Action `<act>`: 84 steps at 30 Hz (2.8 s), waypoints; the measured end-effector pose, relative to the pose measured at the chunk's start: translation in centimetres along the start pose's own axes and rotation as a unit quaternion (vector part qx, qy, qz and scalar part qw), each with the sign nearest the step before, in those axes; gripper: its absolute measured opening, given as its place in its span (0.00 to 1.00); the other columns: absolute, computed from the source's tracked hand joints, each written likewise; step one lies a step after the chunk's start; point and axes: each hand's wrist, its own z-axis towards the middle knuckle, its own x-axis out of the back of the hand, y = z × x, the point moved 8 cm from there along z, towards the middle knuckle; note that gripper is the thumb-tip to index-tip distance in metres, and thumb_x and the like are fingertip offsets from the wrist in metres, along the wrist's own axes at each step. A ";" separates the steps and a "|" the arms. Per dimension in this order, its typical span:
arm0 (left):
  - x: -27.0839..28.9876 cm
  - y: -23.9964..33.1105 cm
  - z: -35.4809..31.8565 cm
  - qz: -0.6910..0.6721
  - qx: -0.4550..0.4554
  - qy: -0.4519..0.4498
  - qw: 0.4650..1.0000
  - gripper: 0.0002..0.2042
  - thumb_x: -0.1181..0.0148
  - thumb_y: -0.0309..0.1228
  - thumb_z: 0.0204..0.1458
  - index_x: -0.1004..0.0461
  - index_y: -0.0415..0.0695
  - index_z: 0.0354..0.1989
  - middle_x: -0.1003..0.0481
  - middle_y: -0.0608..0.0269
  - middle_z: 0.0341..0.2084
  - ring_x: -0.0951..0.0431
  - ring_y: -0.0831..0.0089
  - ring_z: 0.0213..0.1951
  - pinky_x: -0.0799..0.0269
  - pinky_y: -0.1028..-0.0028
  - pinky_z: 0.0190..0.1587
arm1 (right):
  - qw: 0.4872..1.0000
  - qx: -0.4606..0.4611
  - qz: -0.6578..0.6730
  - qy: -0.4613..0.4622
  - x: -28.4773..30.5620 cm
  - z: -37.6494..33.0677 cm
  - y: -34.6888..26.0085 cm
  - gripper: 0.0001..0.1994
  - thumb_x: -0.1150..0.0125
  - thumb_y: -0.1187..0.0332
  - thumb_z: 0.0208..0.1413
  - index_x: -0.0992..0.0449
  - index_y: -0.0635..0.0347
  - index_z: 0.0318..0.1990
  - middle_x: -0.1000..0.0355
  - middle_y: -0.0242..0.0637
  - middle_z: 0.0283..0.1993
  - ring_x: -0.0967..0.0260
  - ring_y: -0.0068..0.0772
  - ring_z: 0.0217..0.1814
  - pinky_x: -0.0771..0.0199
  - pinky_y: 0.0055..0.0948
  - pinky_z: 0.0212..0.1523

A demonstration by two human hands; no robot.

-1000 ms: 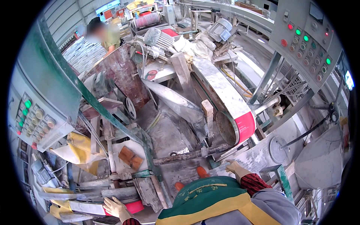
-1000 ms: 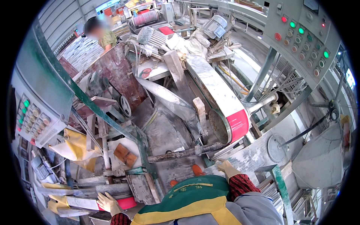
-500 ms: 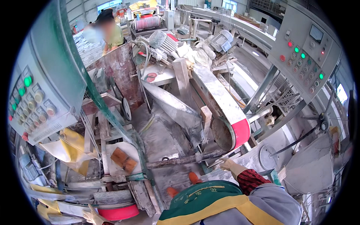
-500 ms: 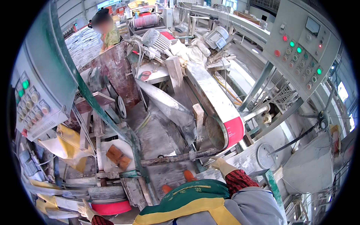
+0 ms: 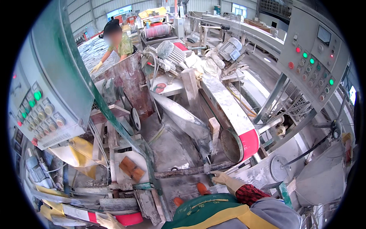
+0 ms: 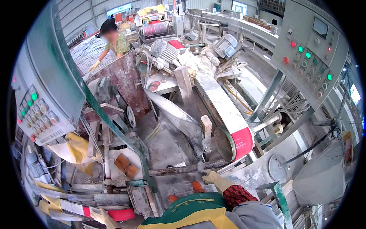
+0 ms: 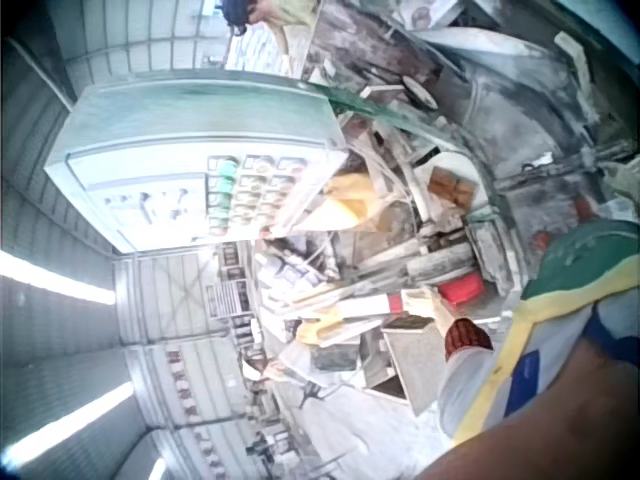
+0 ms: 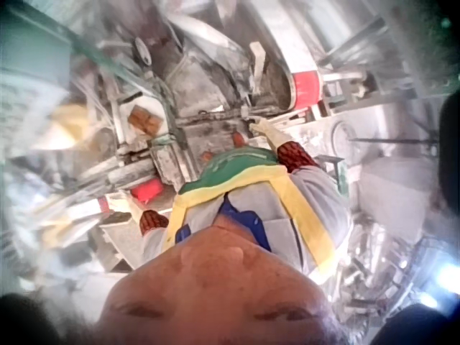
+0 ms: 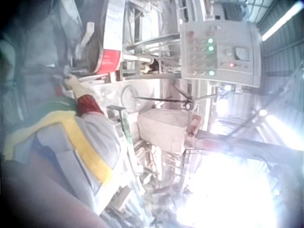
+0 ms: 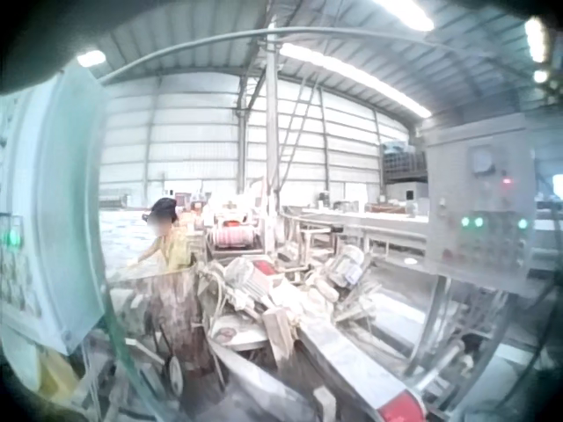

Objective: The person repeatedly picks up small rectangular pieces from a conveyor belt and places them into a machine hopper. The person wears gloves and an apron while performing this repetitive task in a factory setting.

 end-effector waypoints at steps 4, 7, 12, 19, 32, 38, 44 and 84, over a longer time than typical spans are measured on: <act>-0.4 -1.3 -4.1 -0.014 -0.083 0.054 0.995 0.36 0.35 0.35 0.40 0.41 0.39 0.59 0.39 0.42 0.55 0.38 0.52 0.58 0.44 0.60 0.61 | 0.998 0.034 0.041 -0.031 -1.3 0.8 0.5 0.27 0.47 0.69 0.51 0.40 0.57 0.61 0.26 0.43 0.32 0.30 0.29 0.28 0.28 0.26 0.29; 6.5 8.8 -10.9 -0.095 -0.139 -0.047 0.985 0.32 0.32 0.34 0.38 0.36 0.42 0.55 0.35 0.47 0.49 0.33 0.53 0.51 0.37 0.60 0.55 | 0.997 0.037 0.059 -0.021 -1.3 0.6 0.3 0.27 0.47 0.70 0.52 0.41 0.58 0.62 0.27 0.42 0.32 0.28 0.27 0.31 0.26 0.25 0.32; -4.3 13.7 -16.6 -0.361 -0.114 -0.320 0.868 0.35 0.37 0.18 0.35 0.41 0.39 0.57 0.35 0.56 0.52 0.35 0.64 0.53 0.42 0.67 0.58 | 0.965 0.117 0.225 -0.060 -5.5 2.1 -3.0 0.25 0.46 0.69 0.53 0.39 0.55 0.61 0.27 0.38 0.31 0.32 0.25 0.24 0.30 0.24 0.25; 6.4 42.8 -37.0 -0.326 -0.583 -0.408 0.622 0.33 0.35 0.27 0.35 0.38 0.37 0.55 0.40 0.42 0.56 0.41 0.47 0.59 0.44 0.63 0.60 | 0.952 0.163 0.256 0.036 -4.7 -4.9 -15.3 0.35 0.46 0.75 0.52 0.53 0.55 0.67 0.30 0.41 0.48 0.31 0.32 0.48 0.30 0.27 0.48; -3.4 37.2 -32.4 -0.218 -0.548 -0.524 0.615 0.32 0.34 0.26 0.40 0.38 0.40 0.57 0.39 0.47 0.57 0.40 0.60 0.61 0.42 0.69 0.60 | 0.727 0.191 0.340 0.565 24.9 -5.2 -3.9 0.45 0.46 0.83 0.40 0.60 0.56 0.68 0.42 0.45 0.58 0.38 0.36 0.52 0.35 0.27 0.48; -7.4 25.8 -21.5 -0.219 -0.230 -0.599 0.735 0.29 0.40 0.22 0.44 0.40 0.39 0.58 0.32 0.55 0.51 0.32 0.70 0.52 0.36 0.75 0.54 | 0.737 0.136 0.395 0.531 27.5 -1.5 -1.6 0.41 0.42 0.79 0.41 0.53 0.62 0.65 0.31 0.45 0.50 0.30 0.36 0.44 0.30 0.26 0.42; -7.4 19.3 -17.1 -0.215 -0.094 -0.567 0.790 0.29 0.42 0.21 0.47 0.44 0.35 0.59 0.31 0.57 0.49 0.29 0.72 0.47 0.34 0.77 0.50 | 0.759 0.143 0.357 0.525 28.1 -2.2 -3.6 0.41 0.40 0.76 0.42 0.55 0.62 0.66 0.30 0.47 0.47 0.30 0.34 0.41 0.29 0.29 0.38; 0.0 7.8 -2.3 0.173 -0.298 0.084 0.935 0.18 0.55 0.42 0.58 0.34 0.44 0.51 0.29 0.58 0.43 0.31 0.59 0.43 0.37 0.62 0.44 | 0.957 -0.058 -0.243 0.146 7.2 -1.7 6.0 0.33 0.44 0.65 0.43 0.40 0.54 0.62 0.24 0.45 0.35 0.25 0.31 0.30 0.25 0.28 0.33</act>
